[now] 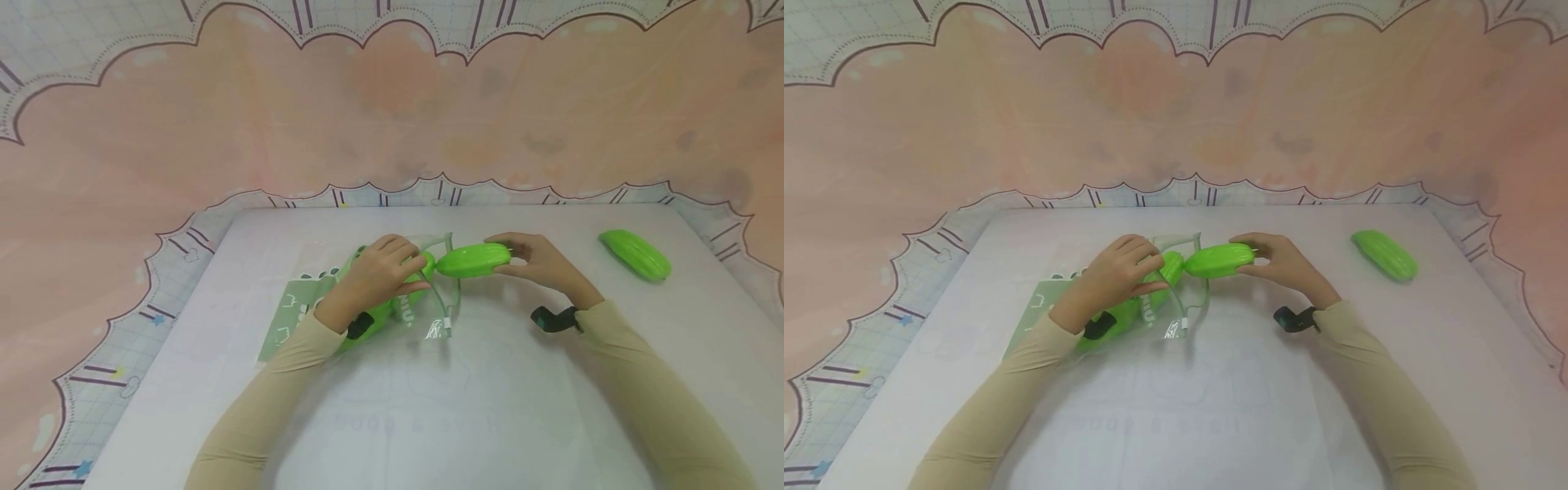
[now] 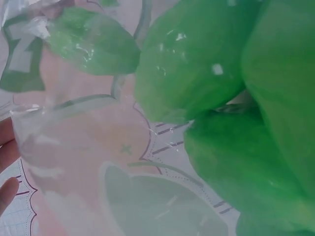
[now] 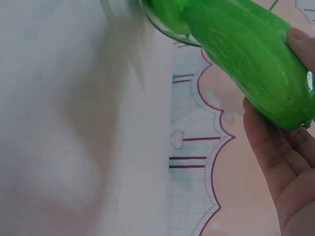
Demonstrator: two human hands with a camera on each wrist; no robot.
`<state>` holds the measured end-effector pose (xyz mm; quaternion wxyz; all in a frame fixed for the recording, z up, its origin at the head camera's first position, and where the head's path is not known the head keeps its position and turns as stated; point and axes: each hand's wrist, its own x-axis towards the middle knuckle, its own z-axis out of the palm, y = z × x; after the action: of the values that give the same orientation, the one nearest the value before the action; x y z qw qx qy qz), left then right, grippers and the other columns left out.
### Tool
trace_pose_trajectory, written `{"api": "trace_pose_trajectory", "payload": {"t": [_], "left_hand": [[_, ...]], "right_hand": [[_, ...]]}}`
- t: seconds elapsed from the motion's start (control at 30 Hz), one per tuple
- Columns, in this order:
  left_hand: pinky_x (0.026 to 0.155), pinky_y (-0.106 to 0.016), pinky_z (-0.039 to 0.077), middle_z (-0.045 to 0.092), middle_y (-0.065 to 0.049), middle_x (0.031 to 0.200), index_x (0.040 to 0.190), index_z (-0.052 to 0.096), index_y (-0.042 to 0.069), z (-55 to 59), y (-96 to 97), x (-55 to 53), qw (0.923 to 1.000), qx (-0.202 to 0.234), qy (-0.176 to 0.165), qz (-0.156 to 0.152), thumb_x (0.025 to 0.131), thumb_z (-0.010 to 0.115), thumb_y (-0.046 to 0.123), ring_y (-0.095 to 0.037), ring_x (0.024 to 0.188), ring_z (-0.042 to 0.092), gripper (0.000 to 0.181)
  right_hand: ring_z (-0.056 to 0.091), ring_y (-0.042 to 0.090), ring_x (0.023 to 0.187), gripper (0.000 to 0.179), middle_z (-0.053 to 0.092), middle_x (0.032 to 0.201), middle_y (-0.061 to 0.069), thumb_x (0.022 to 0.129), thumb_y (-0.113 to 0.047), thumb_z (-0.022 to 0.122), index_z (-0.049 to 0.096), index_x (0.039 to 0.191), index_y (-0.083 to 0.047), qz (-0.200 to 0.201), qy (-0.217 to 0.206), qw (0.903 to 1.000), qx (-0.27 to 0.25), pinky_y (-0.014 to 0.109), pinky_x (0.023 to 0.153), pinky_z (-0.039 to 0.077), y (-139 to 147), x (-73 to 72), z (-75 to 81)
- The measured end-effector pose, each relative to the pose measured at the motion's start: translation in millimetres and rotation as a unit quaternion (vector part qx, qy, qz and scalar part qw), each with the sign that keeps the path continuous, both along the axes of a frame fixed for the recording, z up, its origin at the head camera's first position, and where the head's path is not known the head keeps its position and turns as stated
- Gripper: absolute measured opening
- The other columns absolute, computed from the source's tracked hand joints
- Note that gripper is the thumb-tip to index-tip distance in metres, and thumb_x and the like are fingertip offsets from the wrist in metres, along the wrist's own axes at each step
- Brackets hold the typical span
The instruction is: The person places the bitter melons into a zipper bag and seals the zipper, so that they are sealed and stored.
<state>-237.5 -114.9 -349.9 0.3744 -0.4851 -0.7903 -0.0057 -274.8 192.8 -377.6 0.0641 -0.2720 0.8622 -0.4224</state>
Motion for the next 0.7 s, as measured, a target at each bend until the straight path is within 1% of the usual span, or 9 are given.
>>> {"api": "trace_pose_trajectory", "payload": {"t": [0.17,0.4,0.5,0.63,0.7], "left_hand": [[0.084,-0.03,0.05,0.063,-0.002,0.086,0.086,0.058,0.011,0.0,1.9,-0.2,1.0,-0.004,0.004,0.004,0.079,0.07,0.044,-0.019,0.086,0.062,0.036],[0.085,-0.03,0.05,0.063,-0.002,0.086,0.088,0.059,0.011,0.5,4.5,0.7,1.0,-0.004,-0.001,0.0,0.079,0.069,0.044,-0.018,0.086,0.061,0.035],[0.086,-0.03,0.05,0.063,-0.002,0.086,0.088,0.059,0.011,0.9,5.0,1.1,1.0,-0.003,-0.004,-0.002,0.079,0.07,0.043,-0.018,0.086,0.061,0.035],[0.085,-0.03,0.05,0.064,-0.001,0.086,0.088,0.059,0.011,0.9,5.7,1.2,1.0,-0.003,-0.006,0.002,0.079,0.069,0.044,-0.018,0.086,0.062,0.036],[0.085,-0.029,0.05,0.064,-0.001,0.086,0.088,0.059,0.011,1.2,6.2,1.4,1.0,-0.004,-0.006,0.004,0.079,0.069,0.044,-0.018,0.086,0.062,0.036]], "right_hand": [[0.053,0.031,0.12,0.051,0.055,0.131,0.017,0.083,-0.011,0.07,0.052,0.128,0.001,0.01,0.011,0.9998,-0.013,0.038,0.102,0.042,-4.8,-0.6,-1.9],[0.052,0.03,0.121,0.051,0.056,0.131,0.016,0.082,-0.011,0.07,0.052,0.128,0.001,0.022,0.003,0.9996,-0.02,0.039,0.102,0.043,-11.3,-2.8,-6.5],[0.054,0.027,0.119,0.051,0.057,0.129,0.016,0.082,-0.01,0.071,0.053,0.128,0.002,0.031,0.001,0.9991,-0.027,0.04,0.101,0.044,-14.7,-3.5,-8.0],[0.056,0.018,0.114,0.051,0.058,0.128,0.017,0.081,-0.01,0.071,0.053,0.127,0.003,0.044,0.001,0.9985,-0.032,0.04,0.1,0.045,-19.6,-3.4,-9.6],[0.056,0.017,0.114,0.051,0.058,0.127,0.017,0.081,-0.009,0.072,0.053,0.126,0.004,0.047,0.002,0.9985,-0.03,0.04,0.1,0.046,-21.9,-3.5,-10.4]]}}
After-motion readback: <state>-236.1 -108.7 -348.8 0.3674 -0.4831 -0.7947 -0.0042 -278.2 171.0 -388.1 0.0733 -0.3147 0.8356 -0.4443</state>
